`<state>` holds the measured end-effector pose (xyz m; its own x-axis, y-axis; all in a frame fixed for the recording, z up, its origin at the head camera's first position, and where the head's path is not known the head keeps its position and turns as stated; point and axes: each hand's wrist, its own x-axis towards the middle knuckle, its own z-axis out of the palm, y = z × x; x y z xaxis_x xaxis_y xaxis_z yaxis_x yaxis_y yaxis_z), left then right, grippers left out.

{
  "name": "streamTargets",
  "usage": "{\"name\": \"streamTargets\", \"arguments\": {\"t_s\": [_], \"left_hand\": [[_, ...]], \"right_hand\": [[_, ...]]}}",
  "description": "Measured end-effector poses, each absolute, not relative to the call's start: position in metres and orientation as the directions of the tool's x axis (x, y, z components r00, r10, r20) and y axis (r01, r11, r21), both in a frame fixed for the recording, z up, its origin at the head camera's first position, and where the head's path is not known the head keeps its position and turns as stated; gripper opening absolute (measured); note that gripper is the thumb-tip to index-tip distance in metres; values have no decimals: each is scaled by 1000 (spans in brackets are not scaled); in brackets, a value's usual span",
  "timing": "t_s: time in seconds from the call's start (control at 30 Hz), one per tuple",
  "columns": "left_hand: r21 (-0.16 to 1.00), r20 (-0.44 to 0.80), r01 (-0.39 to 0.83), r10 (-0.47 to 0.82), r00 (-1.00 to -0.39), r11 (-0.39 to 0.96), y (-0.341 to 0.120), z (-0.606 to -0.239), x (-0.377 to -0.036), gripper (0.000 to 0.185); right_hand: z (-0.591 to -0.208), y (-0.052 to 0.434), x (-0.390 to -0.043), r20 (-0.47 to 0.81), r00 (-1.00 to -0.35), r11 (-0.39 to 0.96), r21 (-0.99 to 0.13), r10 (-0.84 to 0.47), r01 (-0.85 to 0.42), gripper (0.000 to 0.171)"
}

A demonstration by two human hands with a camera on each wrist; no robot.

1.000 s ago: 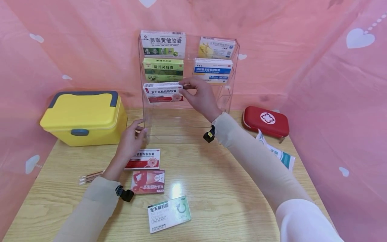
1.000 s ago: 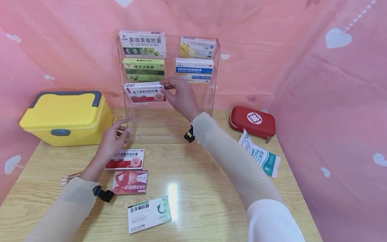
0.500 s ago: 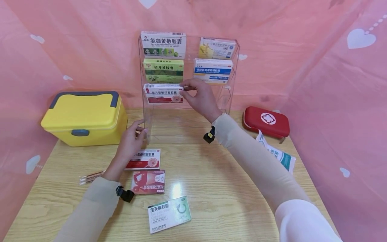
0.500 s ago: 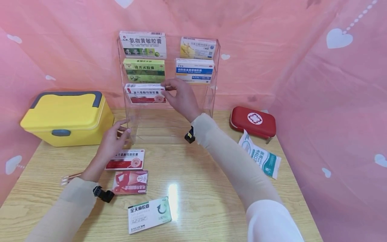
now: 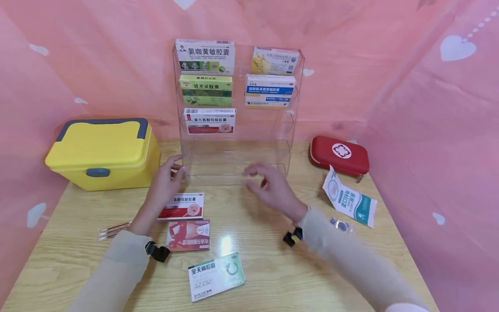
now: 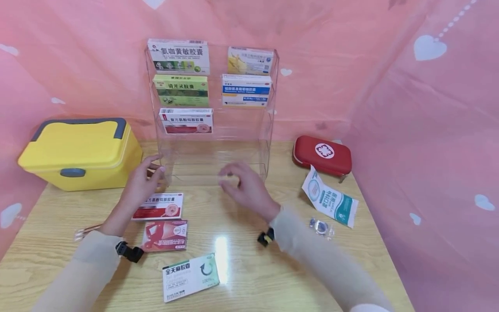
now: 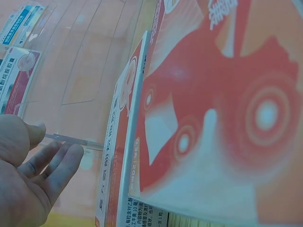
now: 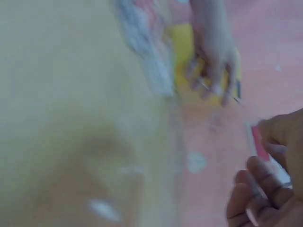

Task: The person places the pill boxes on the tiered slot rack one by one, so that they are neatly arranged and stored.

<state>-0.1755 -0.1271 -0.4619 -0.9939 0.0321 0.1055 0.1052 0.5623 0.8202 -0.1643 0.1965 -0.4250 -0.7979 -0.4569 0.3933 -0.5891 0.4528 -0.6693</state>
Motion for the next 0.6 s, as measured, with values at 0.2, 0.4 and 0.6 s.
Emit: {"name": "streamTargets", "arguments": {"t_s": [0.2,0.4,0.6], "left_hand": [[825,90,87,23,-996,558,-128,-461,-174,47],[821,100,96,24,-995,563,-128,-462,-174,46],[819,87,82,18,-996,567,-124,-461,-174,46]], "right_hand": [[-461,214,-92,146,-815,506,-719,-560,-477,20],[-480,214,-50,127,-767,517,-669,-628,-534,23],[-488,206,-36,178,-724,525,-577,-666,-626,37]]}}
